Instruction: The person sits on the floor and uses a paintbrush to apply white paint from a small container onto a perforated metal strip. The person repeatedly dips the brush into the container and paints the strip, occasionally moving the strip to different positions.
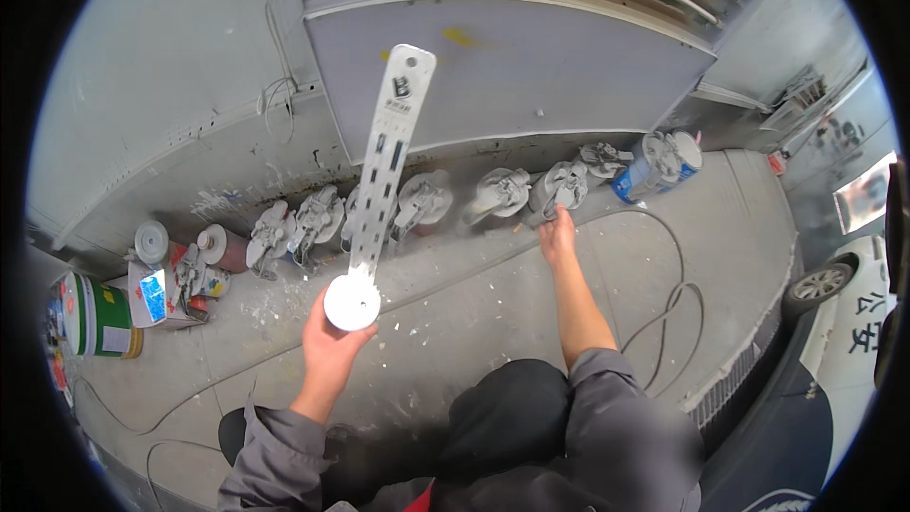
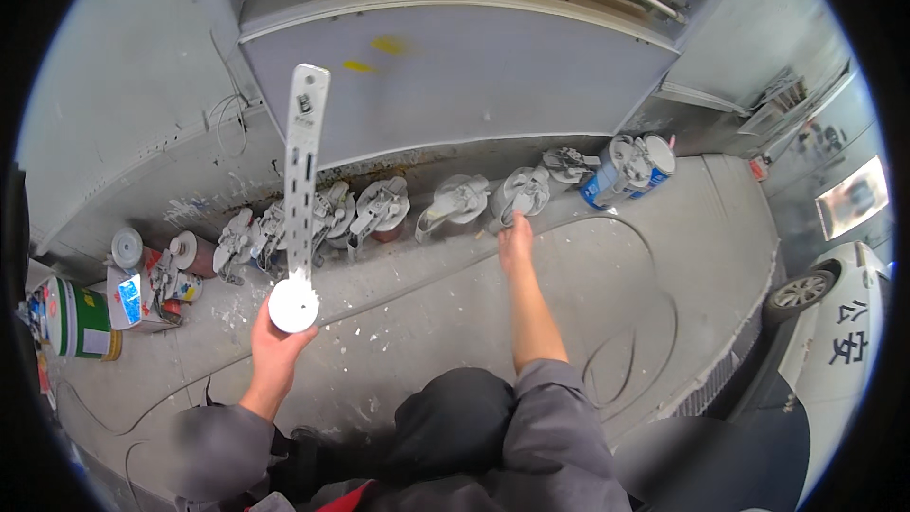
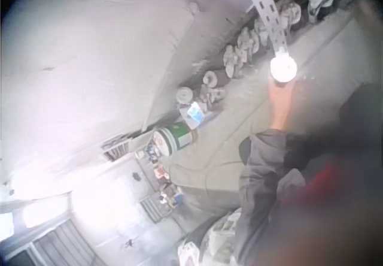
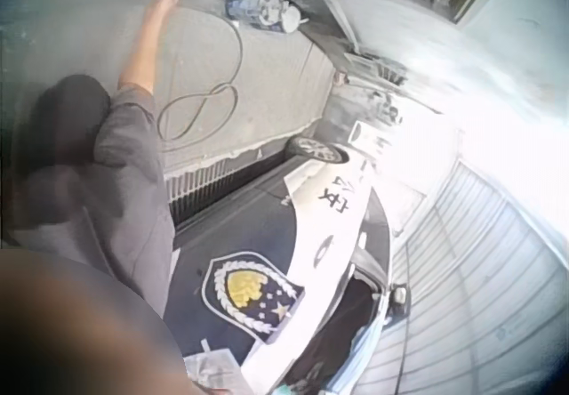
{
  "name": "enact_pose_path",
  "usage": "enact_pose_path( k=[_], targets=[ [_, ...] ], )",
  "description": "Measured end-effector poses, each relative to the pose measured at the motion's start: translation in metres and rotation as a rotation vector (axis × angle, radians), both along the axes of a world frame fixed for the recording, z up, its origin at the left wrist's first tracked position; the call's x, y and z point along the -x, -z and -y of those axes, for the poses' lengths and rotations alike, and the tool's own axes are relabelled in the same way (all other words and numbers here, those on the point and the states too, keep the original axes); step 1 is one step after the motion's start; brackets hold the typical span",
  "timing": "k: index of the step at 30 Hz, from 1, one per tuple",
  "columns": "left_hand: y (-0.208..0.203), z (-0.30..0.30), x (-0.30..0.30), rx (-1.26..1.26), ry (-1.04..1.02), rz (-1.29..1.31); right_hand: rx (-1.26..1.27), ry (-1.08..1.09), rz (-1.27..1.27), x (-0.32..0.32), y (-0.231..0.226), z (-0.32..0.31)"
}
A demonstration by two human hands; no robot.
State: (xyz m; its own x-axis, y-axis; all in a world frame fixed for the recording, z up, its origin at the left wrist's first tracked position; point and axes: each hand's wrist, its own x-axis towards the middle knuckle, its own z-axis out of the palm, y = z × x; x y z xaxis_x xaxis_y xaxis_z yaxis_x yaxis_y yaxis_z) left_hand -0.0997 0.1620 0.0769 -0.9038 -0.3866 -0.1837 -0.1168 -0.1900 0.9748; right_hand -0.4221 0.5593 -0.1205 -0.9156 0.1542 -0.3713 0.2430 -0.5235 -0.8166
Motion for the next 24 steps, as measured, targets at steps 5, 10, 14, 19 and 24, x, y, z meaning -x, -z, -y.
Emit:
enact_pose_path(
  k=[5, 10, 14, 19, 24],
  targets=[
    [-0.033, 0.005, -0.021, 0.032, -0.077, 0.019, -0.318, 0.112, 0.002, 0.012, 0.021, 0.067],
    [-0.049, 0.0, 0.007, 0.0, 0.004, -0.035, -0.387, -0.056, 0.093, -0.023, 0.075, -0.023],
    [-0.052, 0.029, -0.029, 0.044, -0.087, -0.01, -0.249, -0.791, 0.269, -0.146, 0.07, 0.088],
    [-0.047, 0.06, -0.046, 0.02, -0.052, -0.061, -0.394, -1.02, 0.227, -0.16, 0.031, 0.181],
    [-0.039, 0.109, -0.095, 0.044, -0.133, -0.084, -0.385, -0.778, 0.218, -0.13, -0.021, 0.294]
  ],
)
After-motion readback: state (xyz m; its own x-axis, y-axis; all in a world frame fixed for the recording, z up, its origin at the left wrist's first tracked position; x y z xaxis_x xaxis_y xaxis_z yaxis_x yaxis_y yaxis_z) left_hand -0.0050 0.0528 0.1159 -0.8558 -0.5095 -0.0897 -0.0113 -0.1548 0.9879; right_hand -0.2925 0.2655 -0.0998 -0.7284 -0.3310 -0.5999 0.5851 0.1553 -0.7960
